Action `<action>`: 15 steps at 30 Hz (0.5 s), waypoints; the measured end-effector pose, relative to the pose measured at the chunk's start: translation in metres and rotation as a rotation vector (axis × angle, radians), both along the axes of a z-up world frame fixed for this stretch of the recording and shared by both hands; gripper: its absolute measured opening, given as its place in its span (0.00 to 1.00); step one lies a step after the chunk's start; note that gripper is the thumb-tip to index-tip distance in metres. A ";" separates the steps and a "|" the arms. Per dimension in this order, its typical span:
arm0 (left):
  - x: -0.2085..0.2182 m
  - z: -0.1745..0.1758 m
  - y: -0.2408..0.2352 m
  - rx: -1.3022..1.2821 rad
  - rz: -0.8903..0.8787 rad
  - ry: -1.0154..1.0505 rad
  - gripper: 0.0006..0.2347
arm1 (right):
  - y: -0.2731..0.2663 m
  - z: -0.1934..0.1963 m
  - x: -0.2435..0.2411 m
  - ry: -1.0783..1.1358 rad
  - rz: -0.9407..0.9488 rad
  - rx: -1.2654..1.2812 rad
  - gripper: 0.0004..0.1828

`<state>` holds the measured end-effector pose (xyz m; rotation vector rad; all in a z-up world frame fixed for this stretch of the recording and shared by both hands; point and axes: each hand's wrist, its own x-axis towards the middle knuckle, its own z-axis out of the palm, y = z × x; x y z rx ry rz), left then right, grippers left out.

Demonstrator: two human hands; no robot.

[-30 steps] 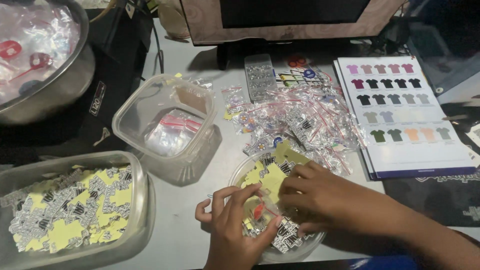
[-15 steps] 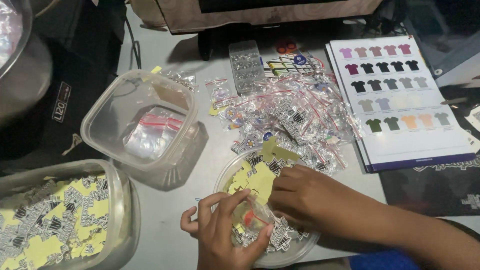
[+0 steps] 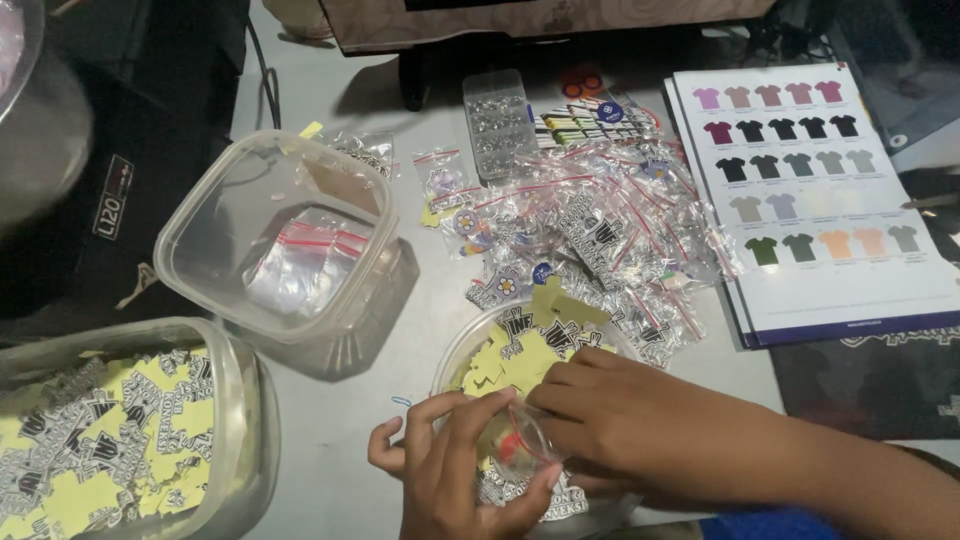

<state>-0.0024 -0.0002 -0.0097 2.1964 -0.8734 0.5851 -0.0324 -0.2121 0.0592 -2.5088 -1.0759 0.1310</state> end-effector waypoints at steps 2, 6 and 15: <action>0.001 0.001 -0.002 -0.021 -0.001 -0.019 0.21 | 0.000 -0.009 0.001 0.011 -0.019 0.046 0.13; -0.002 0.003 0.001 -0.013 -0.005 0.043 0.21 | -0.001 -0.018 0.003 -0.012 -0.052 0.091 0.22; 0.000 0.002 -0.001 -0.028 0.017 -0.017 0.21 | 0.002 -0.001 0.008 0.048 -0.132 0.275 0.10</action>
